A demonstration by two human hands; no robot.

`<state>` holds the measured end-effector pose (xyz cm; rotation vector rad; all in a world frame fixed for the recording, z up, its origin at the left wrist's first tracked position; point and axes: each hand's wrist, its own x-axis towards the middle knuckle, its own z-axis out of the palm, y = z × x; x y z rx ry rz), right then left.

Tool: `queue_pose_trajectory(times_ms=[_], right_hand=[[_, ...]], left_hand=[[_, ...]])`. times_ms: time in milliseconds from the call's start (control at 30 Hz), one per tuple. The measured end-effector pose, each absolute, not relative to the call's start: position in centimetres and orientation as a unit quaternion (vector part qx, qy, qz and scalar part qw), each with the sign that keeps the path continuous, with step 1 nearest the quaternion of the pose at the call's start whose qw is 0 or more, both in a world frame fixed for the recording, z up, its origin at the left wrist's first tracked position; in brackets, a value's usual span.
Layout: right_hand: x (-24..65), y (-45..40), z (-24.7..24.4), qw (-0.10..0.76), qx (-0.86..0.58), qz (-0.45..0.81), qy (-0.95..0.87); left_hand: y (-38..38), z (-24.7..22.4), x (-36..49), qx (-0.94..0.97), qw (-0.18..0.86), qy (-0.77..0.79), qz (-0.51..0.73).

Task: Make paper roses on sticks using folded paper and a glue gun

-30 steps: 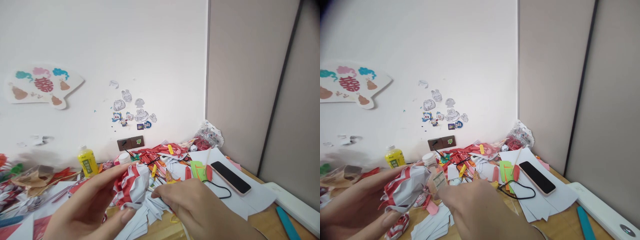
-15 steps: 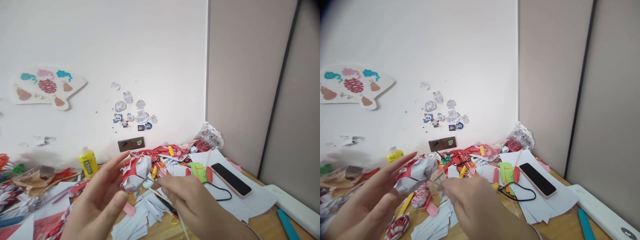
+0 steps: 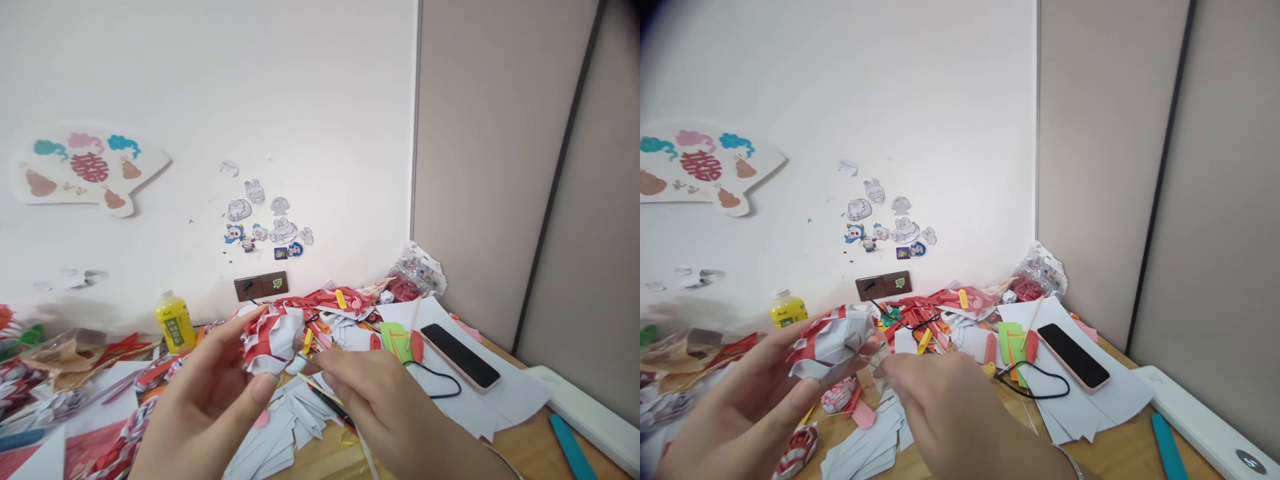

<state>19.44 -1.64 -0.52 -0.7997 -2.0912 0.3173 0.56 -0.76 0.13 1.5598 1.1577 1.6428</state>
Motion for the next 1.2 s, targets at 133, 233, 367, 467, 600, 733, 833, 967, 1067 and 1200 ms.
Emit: queue_pose_trajectory(times_ms=[133,233,367,467,600,733,833,967,1067,1200], right_hand=[[19.3,-1.8,-0.4,0.42,-0.32,0.137,-0.838],[19.3,-1.7,-0.6,0.422,-0.326,0.143,-0.834],[19.4,-1.5,-0.7,0.403,-0.36,0.151,-0.828],[19.3,-1.3,-1.0,0.406,-0.376,0.159,-0.818],[19.1,-1.0,-1.4,0.411,-0.373,0.172,-0.814],[18.9,-0.8,-1.3,0.422,-0.36,0.193,-0.809],[18.8,-0.9,-1.1,0.425,-0.355,0.212,-0.805],[18.7,-1.1,-1.0,0.423,-0.36,0.208,-0.805],[18.9,-1.1,-1.1,0.394,-0.376,0.18,-0.819],[19.6,-0.7,-1.2,0.308,-0.403,0.134,-0.851]], left_hand=[[-1.0,0.2,0.9,0.592,0.3,0.427,0.614],[-1.3,0.5,1.4,0.575,0.34,0.433,0.605],[-1.7,1.2,2.3,0.563,0.35,0.441,0.605],[-1.3,1.2,2.1,0.575,0.353,0.441,0.592],[-0.4,0.7,1.7,0.547,0.444,0.431,0.564],[-0.1,0.6,2.4,0.517,0.516,0.373,0.572],[-0.4,0.8,3.0,0.512,0.531,0.332,0.588],[-0.6,0.8,3.1,0.489,0.528,0.326,0.613],[-0.5,0.7,2.6,0.479,0.529,0.348,0.608],[-0.6,0.8,2.1,0.463,0.518,0.354,0.626]])
